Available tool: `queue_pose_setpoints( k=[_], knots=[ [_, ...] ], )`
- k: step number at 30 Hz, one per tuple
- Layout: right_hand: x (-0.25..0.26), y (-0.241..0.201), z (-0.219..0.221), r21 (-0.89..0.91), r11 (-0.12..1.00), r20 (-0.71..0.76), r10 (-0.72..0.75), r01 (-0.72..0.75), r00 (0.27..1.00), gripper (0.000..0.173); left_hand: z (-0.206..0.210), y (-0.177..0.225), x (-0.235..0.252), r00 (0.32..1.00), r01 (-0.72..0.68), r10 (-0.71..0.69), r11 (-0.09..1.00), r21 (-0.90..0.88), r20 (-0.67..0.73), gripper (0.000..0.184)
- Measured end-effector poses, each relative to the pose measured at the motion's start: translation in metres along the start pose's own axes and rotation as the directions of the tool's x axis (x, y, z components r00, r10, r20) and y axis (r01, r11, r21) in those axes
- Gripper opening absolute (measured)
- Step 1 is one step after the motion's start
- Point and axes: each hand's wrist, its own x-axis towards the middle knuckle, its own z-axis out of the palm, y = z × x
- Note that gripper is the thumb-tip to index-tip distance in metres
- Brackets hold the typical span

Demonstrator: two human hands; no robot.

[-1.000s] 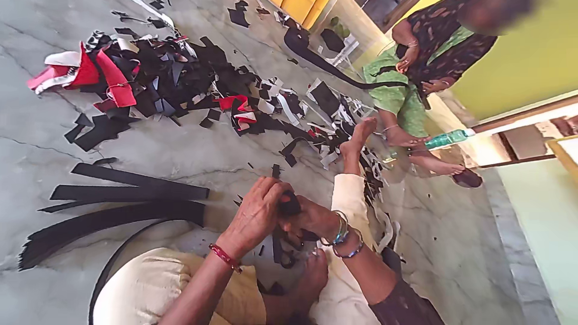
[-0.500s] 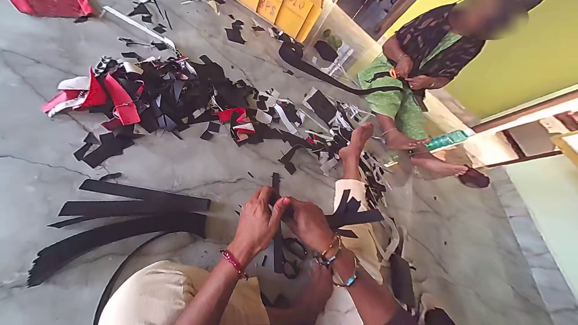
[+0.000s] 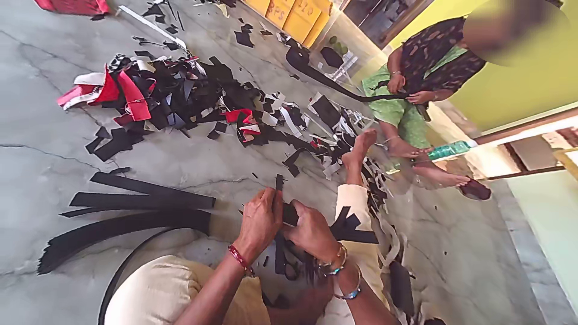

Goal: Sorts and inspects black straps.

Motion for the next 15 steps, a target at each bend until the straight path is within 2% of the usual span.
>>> queue_pose_setpoints(
  k=[2,3,5,6,8,11,15],
  knots=[
    [-0.001,0.009,0.002,0.102,0.993,0.006,-0.059,0.058,0.998,0.066,-0.002,0.000,0.001,1.000,-0.002,0.002,1.000,-0.029,-0.006,0.030],
    [-0.001,0.014,0.002,0.190,0.978,0.023,-0.094,0.088,0.995,0.067,-0.003,-0.001,0.002,1.000,-0.007,0.007,0.999,-0.042,-0.006,0.030],
    [-0.001,0.020,-0.001,0.451,0.890,0.079,-0.115,0.067,0.990,0.046,-0.006,-0.002,0.003,1.000,-0.018,0.019,0.998,-0.067,0.010,0.030],
    [-0.002,0.020,-0.002,0.587,0.809,0.090,-0.093,0.023,0.992,0.036,-0.007,-0.003,0.004,0.999,-0.035,0.037,0.996,-0.079,0.016,0.030],
    [-0.004,0.021,-0.004,0.748,0.663,0.103,-0.067,-0.033,0.992,0.036,-0.006,-0.004,0.003,0.995,-0.101,0.101,0.991,-0.093,-0.002,0.028],
    [-0.004,0.027,-0.007,0.823,0.551,0.219,-0.084,-0.138,0.972,0.031,-0.003,-0.007,0.002,0.975,-0.220,0.217,0.970,-0.106,-0.040,0.028],
    [-0.003,0.041,-0.014,0.855,0.482,0.342,-0.247,-0.191,0.906,0.027,-0.002,-0.006,-0.001,0.950,-0.314,0.311,0.940,-0.133,-0.045,0.028]
  ],
)
